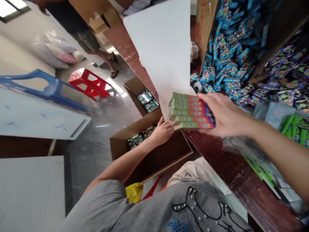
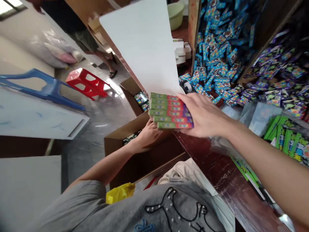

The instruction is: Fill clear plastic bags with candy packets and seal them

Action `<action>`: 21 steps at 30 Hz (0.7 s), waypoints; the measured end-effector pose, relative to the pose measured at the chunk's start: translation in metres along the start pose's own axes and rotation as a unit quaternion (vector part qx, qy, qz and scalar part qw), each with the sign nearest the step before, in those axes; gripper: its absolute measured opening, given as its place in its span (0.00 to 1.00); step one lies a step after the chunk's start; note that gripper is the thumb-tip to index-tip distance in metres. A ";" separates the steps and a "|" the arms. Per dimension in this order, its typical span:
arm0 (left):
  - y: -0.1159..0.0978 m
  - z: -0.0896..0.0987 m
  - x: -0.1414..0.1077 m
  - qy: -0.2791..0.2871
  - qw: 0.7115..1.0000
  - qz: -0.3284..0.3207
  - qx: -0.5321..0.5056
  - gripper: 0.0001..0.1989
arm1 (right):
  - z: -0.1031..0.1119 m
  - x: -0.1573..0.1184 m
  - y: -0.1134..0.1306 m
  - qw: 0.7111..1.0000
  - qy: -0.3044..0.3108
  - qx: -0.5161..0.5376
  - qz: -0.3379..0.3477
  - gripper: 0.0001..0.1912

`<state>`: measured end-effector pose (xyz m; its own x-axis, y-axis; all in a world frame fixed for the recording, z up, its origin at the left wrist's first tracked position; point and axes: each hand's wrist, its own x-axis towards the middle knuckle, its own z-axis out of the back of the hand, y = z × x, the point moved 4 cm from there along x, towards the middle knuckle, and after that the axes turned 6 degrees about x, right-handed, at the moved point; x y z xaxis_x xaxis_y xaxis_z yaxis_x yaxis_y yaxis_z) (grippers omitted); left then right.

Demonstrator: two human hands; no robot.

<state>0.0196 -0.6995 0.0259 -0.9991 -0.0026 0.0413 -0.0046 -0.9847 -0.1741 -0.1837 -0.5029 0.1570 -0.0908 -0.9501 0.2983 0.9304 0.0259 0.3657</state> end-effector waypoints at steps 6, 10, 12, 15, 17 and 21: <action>-0.018 -0.005 -0.013 -0.002 0.999 -0.041 0.007 0.17 | -0.068 0.102 -0.056 0.988 0.144 -0.012 -0.050 0.61; -0.025 -0.010 -0.010 0.003 0.999 -0.049 -0.005 0.16 | -0.090 0.115 -0.068 0.978 0.190 -0.054 -0.067 0.62; -0.025 -0.013 -0.008 0.009 0.999 -0.051 -0.010 0.15 | -0.097 0.112 -0.062 0.978 0.194 -0.066 -0.040 0.65; -0.022 -0.015 -0.006 0.009 0.999 -0.045 -0.009 0.15 | -0.105 0.102 -0.050 0.984 0.147 -0.099 -0.006 0.67; -0.019 -0.015 -0.007 0.009 0.999 -0.049 -0.006 0.15 | -0.110 0.094 -0.045 0.986 0.102 -0.132 -0.005 0.65; -0.014 -0.011 -0.016 0.001 0.997 -0.076 -0.010 0.15 | -0.120 0.084 -0.033 0.981 0.100 -0.168 0.013 0.46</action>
<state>0.0348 -0.6835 0.0166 -0.9871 0.1460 0.0660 -0.1559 -0.9703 -0.1848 -0.1792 -0.6214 0.0641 -0.0258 -0.9934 0.1119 0.9990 -0.0214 0.0397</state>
